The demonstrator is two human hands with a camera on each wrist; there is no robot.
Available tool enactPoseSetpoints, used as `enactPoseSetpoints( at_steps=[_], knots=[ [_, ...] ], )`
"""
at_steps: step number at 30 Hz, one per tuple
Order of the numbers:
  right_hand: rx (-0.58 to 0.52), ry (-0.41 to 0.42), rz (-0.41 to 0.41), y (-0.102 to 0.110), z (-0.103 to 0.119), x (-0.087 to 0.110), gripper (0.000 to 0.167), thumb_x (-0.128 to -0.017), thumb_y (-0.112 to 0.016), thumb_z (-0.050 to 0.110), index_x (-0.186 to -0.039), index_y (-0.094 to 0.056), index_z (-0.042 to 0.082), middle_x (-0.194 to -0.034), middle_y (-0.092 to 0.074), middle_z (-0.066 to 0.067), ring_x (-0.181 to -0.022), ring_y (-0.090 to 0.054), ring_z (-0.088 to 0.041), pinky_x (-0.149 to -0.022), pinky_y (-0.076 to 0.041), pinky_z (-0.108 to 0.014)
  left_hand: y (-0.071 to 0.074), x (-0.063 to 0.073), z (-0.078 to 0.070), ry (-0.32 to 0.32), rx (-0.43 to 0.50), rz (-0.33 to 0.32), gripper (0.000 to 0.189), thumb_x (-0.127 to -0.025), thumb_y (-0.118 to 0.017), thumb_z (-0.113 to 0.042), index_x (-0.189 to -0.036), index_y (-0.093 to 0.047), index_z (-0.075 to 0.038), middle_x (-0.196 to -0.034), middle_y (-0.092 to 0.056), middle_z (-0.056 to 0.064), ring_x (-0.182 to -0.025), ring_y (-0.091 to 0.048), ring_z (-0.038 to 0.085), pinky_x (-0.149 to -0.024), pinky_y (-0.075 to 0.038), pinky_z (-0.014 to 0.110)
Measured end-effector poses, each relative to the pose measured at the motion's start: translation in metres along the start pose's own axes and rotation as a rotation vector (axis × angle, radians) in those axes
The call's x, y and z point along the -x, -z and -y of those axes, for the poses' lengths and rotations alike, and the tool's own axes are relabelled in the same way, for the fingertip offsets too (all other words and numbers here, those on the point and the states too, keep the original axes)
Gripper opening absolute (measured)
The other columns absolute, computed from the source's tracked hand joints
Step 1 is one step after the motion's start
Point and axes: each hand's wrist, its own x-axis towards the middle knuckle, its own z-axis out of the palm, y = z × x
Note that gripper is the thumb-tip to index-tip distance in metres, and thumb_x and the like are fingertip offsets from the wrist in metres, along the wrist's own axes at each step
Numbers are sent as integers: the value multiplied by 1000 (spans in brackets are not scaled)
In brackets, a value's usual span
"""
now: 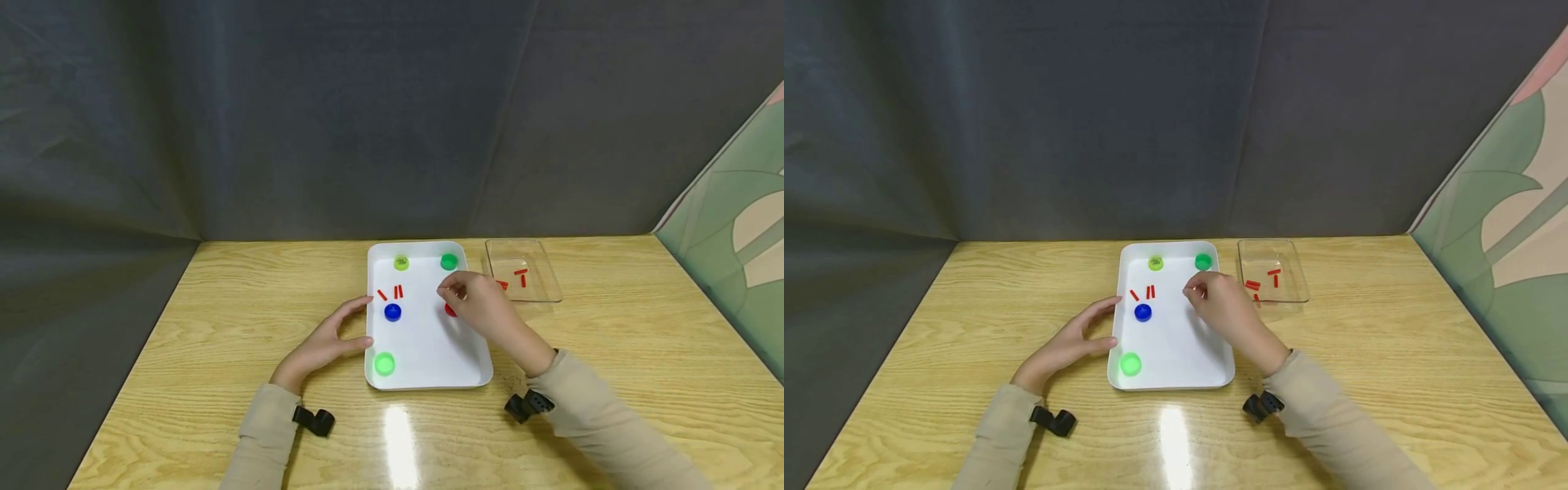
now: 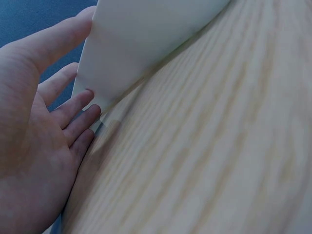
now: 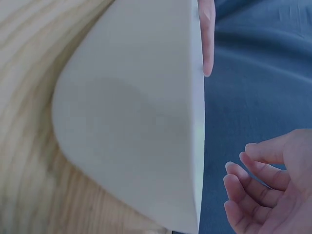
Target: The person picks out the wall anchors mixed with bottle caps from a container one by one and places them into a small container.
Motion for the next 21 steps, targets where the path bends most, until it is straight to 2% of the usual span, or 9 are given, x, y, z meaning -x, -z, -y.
enactPoseSetpoints(
  at_steps=[5,9,15,21],
  knots=[
    [18,41,-23,-8,3,-2,7,-92,-70,10,-90,-75,6,-78,-69,-1,-68,-57,-14,-59,-48,-29,0,0,0,-4,2,0,74,-87,-78,-22,-151,-40,-30,-156,-34,-1,-145,-25,23,-118,-16,52],
    [25,30,-14,-12,7,-3,7,-92,-70,11,-91,-75,6,-83,-70,-3,-71,-58,-15,-63,-49,-30,0,-1,1,-6,5,0,74,-88,-78,-21,-151,-40,-29,-156,-34,0,-145,-26,24,-118,-16,53],
    [24,22,27,-14,12,-7,6,-92,-70,10,-91,-75,6,-81,-69,-2,-69,-56,-15,-61,-47,-30,0,0,1,-9,5,1,74,-88,-77,-20,-151,-40,-28,-156,-34,0,-145,-25,24,-118,-15,53],
    [48,11,115,-14,17,-11,7,-92,-71,12,-94,-75,6,-78,-66,-1,-68,-55,-14,-61,-47,-29,0,-1,0,-12,3,5,74,-88,-78,-21,-151,-40,-28,-156,-34,0,-145,-25,24,-118,-15,53]
  ],
)
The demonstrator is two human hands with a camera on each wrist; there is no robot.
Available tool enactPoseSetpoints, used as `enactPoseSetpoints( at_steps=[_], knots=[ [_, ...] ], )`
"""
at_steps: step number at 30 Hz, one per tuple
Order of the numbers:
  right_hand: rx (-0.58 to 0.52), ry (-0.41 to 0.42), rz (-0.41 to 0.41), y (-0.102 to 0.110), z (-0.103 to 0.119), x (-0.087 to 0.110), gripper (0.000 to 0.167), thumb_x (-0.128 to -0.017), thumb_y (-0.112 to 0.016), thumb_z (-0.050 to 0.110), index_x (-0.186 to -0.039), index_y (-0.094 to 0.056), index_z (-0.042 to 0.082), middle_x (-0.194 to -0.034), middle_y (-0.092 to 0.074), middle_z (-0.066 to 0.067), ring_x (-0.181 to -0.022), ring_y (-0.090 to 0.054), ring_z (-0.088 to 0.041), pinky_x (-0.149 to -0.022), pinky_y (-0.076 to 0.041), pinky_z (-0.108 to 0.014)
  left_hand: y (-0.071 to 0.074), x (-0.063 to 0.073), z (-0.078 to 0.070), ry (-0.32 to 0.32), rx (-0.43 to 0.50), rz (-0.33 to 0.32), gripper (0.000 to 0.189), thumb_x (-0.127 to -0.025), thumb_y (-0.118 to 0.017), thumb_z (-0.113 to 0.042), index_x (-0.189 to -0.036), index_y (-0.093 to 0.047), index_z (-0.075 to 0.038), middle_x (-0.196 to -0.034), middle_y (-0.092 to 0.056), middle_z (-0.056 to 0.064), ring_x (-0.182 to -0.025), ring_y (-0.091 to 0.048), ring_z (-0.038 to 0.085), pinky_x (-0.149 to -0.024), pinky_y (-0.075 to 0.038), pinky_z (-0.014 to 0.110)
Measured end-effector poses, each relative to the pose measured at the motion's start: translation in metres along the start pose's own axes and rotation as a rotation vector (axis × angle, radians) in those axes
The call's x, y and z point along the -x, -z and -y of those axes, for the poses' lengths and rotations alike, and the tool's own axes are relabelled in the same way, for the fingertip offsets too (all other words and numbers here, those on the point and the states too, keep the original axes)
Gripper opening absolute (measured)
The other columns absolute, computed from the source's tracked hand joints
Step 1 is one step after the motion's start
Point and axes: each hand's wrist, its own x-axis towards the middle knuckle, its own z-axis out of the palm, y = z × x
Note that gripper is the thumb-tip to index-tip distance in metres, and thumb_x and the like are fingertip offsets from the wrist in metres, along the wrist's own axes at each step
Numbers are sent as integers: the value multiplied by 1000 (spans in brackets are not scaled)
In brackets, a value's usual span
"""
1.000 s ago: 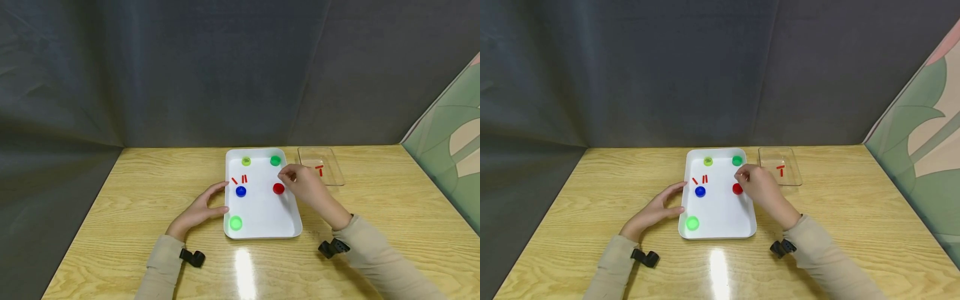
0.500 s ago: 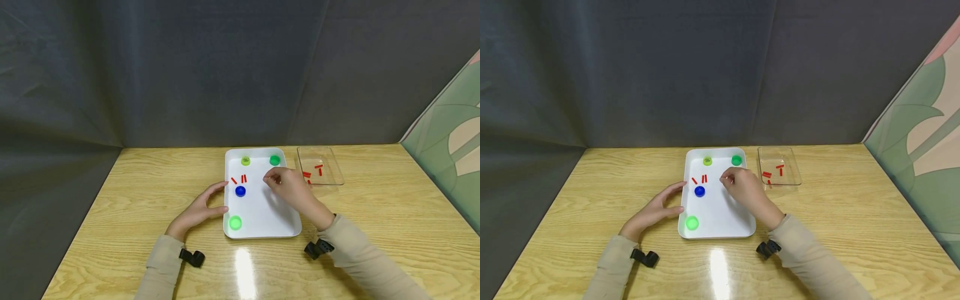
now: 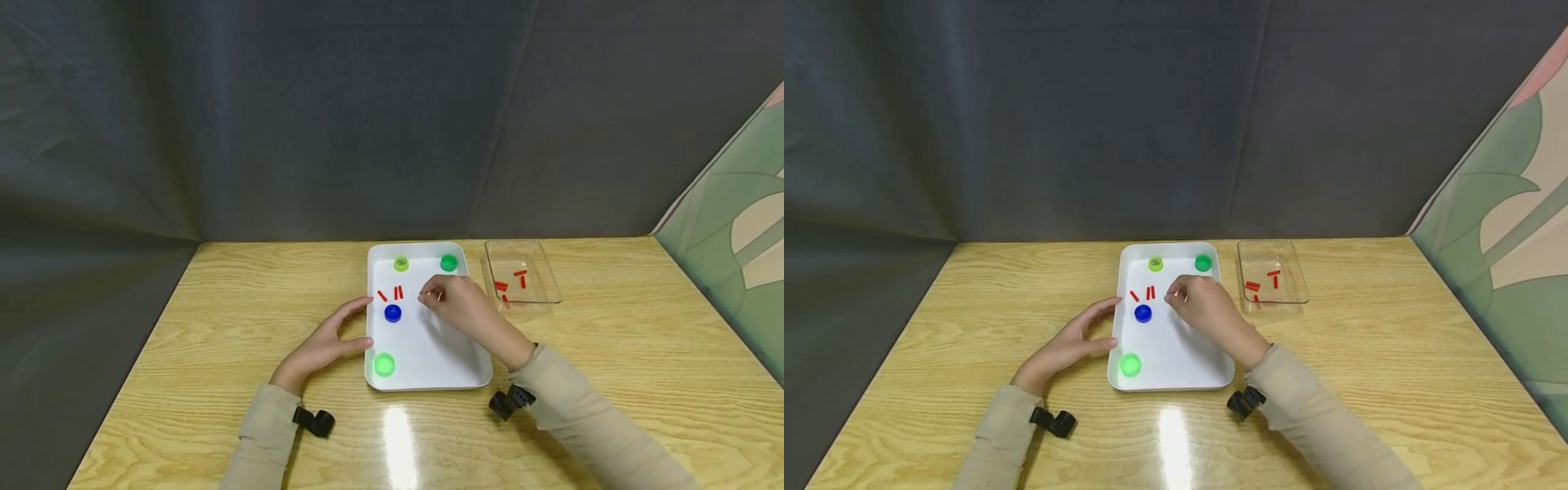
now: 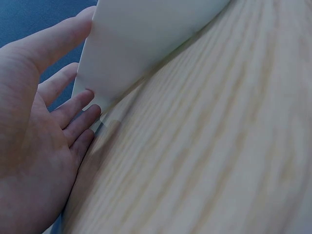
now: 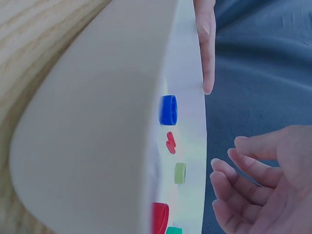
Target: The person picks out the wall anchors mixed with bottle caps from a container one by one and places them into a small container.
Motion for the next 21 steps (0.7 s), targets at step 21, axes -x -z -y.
enactPoseSetpoints(
  at_steps=[21],
  knots=[
    [53,104,165,3,-1,-26,5,-92,-71,13,-93,-75,10,-82,-68,1,-66,-56,-11,-58,-46,-26,0,-1,3,2,-6,2,73,-88,-77,-23,-151,-40,-27,-156,-35,1,-145,-26,24,-118,-17,52]
  ],
)
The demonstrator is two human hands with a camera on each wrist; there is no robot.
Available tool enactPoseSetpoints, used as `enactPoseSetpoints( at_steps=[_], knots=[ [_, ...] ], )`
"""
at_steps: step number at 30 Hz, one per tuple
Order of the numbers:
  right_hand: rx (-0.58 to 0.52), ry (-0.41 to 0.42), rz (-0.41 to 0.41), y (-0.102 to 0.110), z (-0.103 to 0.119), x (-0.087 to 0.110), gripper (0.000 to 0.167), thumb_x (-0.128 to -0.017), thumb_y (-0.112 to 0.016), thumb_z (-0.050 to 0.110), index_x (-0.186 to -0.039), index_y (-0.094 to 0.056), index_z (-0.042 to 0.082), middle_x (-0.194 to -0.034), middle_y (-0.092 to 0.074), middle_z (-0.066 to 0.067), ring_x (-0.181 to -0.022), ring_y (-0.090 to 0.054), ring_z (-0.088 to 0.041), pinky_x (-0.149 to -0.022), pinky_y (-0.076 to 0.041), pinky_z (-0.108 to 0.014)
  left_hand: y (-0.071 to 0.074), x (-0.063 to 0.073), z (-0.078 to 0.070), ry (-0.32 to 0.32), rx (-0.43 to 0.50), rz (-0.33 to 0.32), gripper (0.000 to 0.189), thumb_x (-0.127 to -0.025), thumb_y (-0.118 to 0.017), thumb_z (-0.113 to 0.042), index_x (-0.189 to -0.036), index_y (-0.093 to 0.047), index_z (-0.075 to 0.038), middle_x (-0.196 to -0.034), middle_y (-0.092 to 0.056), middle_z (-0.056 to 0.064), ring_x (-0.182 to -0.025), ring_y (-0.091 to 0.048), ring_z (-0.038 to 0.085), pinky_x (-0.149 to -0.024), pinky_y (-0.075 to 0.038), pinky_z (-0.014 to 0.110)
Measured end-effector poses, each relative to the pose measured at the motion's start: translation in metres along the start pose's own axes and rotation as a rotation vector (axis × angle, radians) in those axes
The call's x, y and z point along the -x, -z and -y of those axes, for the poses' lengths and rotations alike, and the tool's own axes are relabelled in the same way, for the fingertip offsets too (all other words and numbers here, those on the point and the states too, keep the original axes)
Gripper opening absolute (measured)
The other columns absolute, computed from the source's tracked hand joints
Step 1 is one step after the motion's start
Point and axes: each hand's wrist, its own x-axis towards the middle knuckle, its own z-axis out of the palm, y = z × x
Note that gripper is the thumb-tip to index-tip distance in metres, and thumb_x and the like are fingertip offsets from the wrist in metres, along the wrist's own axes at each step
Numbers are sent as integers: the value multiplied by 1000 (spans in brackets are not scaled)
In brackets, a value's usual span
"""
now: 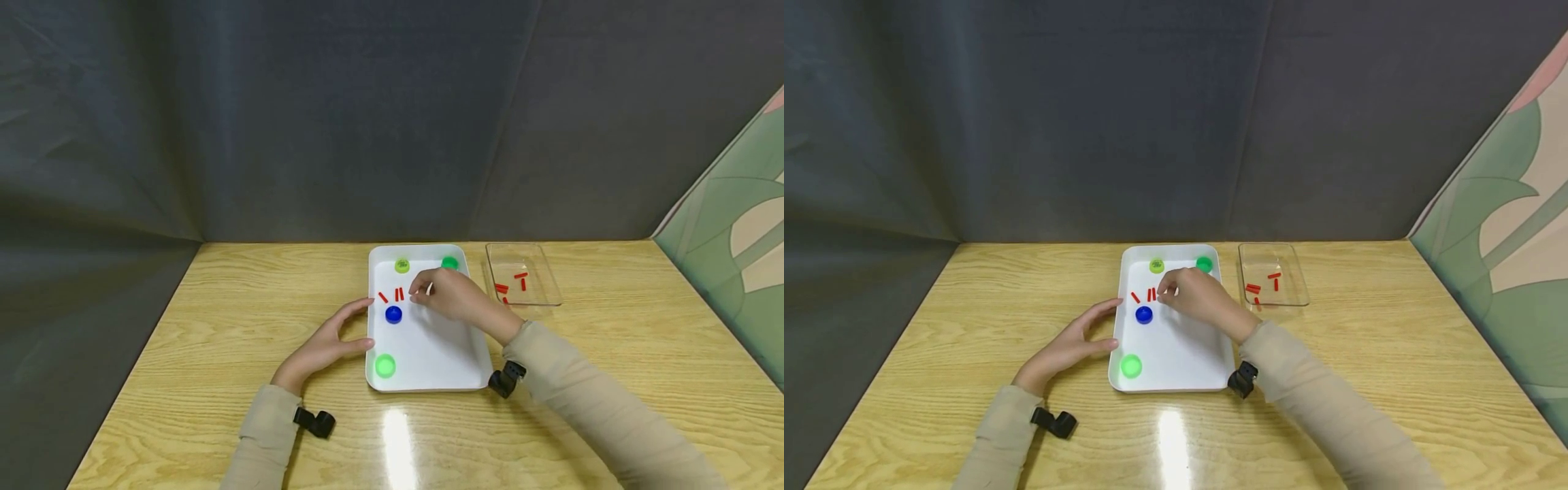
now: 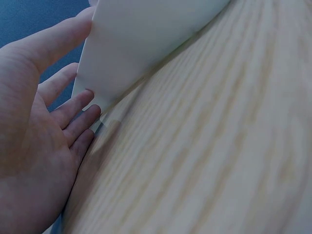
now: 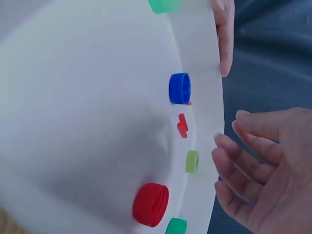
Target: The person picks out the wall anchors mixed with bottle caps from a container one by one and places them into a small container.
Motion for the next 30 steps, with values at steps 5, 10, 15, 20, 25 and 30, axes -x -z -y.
enactPoseSetpoints(
  at_steps=[5,10,15,20,25,30],
  knots=[
    [-77,12,48,0,-7,-10,6,-90,-72,9,-96,-74,6,-85,-69,-1,-70,-59,-12,-60,-48,-25,0,-1,1,-5,-8,2,73,-88,-77,-23,-151,-40,-27,-156,-35,1,-144,-27,25,-117,-18,53],
    [-141,38,77,-2,-16,-22,11,-88,-75,6,-97,-74,2,-83,-69,-1,-73,-62,-14,-68,-52,-28,0,-1,2,-12,-6,4,73,-88,-77,-23,-151,-40,-26,-156,-35,1,-145,-26,25,-118,-17,52],
    [-153,72,88,-3,-21,-31,13,-86,-75,3,-98,-73,0,-82,-69,-2,-77,-65,-17,-73,-55,-30,0,-1,0,-12,-5,5,73,-89,-77,-22,-151,-40,-26,-156,-35,1,-145,-26,24,-118,-17,52],
    [-145,75,130,-5,-25,-38,15,-86,-75,2,-100,-73,0,-81,-69,-2,-80,-65,-18,-77,-55,-31,0,-1,0,-9,-13,6,73,-89,-77,-24,-151,-40,-26,-156,-34,1,-145,-25,24,-118,-16,52],
    [-154,53,168,-9,-31,-46,20,-84,-78,5,-103,-72,2,-82,-68,-1,-80,-61,-16,-78,-52,-30,0,-1,0,-13,-16,7,73,-88,-77,-25,-151,-40,-27,-157,-34,0,-146,-24,23,-118,-17,52],
    [-188,18,225,-12,-36,-52,22,-83,-79,3,-104,-72,4,-84,-67,-1,-83,-60,-17,-81,-50,-31,0,0,0,-11,-15,5,73,-88,-77,-24,-151,-40,-27,-157,-34,0,-146,-24,23,-118,-17,51]
  ],
)
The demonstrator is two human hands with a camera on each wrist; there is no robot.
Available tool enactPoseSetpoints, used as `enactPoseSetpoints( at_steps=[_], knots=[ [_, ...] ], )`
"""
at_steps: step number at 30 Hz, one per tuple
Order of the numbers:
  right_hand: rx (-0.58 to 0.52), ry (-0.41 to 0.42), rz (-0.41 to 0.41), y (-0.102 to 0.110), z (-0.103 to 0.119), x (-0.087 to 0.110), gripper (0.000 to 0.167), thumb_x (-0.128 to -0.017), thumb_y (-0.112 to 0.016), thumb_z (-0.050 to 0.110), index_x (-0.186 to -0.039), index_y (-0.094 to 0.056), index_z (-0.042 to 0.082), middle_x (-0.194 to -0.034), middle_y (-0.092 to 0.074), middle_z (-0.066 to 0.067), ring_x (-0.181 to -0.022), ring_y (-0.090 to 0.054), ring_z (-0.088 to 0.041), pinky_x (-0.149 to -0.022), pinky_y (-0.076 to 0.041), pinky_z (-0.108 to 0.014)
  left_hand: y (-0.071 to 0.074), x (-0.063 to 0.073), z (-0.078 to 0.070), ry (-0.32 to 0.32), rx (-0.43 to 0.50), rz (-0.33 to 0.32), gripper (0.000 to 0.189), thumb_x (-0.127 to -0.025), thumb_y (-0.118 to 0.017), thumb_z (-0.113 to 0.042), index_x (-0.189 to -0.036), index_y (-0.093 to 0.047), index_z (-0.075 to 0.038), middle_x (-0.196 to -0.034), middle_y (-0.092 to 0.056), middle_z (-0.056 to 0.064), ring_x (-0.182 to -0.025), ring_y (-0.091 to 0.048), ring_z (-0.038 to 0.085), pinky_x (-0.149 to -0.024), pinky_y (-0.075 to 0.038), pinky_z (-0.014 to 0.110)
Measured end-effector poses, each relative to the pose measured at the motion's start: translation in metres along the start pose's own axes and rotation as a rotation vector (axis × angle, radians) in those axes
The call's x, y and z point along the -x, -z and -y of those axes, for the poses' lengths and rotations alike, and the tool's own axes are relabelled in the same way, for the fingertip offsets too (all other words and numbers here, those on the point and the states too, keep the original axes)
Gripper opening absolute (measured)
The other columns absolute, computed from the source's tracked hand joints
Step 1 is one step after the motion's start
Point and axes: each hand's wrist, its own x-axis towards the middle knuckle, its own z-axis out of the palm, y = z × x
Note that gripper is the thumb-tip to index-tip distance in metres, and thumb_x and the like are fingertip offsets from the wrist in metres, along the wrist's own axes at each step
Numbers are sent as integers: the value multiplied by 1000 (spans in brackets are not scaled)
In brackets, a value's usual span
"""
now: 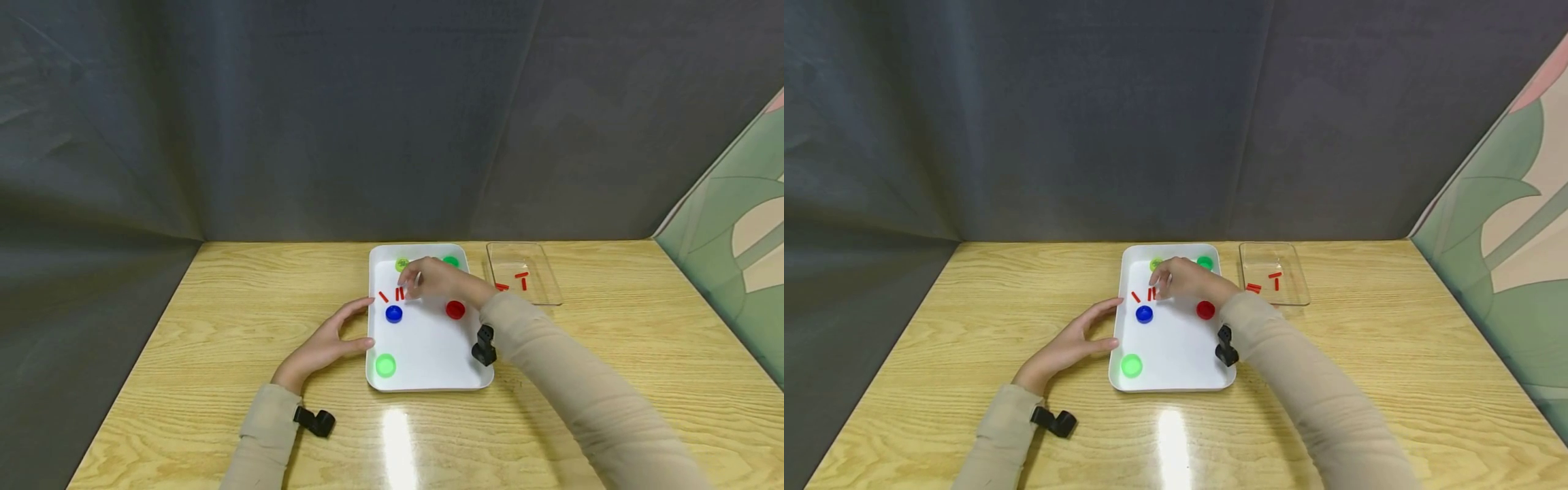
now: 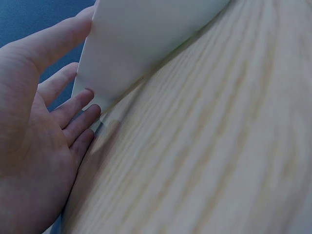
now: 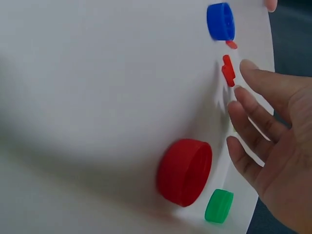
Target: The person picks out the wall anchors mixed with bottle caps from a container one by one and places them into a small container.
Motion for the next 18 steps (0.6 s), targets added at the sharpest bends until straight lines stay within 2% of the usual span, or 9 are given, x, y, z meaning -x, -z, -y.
enactPoseSetpoints(
  at_steps=[4,13,18],
  knots=[
    [-1,-10,22,-1,-1,-3,22,-83,-78,3,-103,-71,5,-84,-65,-1,-84,-59,-18,-81,-49,-30,0,0,0,-2,3,0,72,-89,-77,-21,-151,-40,-27,-157,-34,0,-146,-23,23,-118,-17,52],
    [59,-38,27,-5,-4,-10,24,-82,-83,12,-102,-71,8,-76,-58,1,-73,-51,-14,-72,-43,-27,-1,1,-1,-2,3,1,72,-89,-77,-22,-151,-40,-28,-157,-33,-2,-146,-23,23,-118,-18,52],
    [84,-32,27,-7,-3,-11,23,-82,-82,12,-102,-71,7,-74,-57,0,-71,-50,-14,-71,-42,-26,-1,0,-1,-8,4,-1,72,-89,-76,-21,-151,-41,-27,-157,-33,-2,-146,-23,23,-118,-17,53]
  ],
)
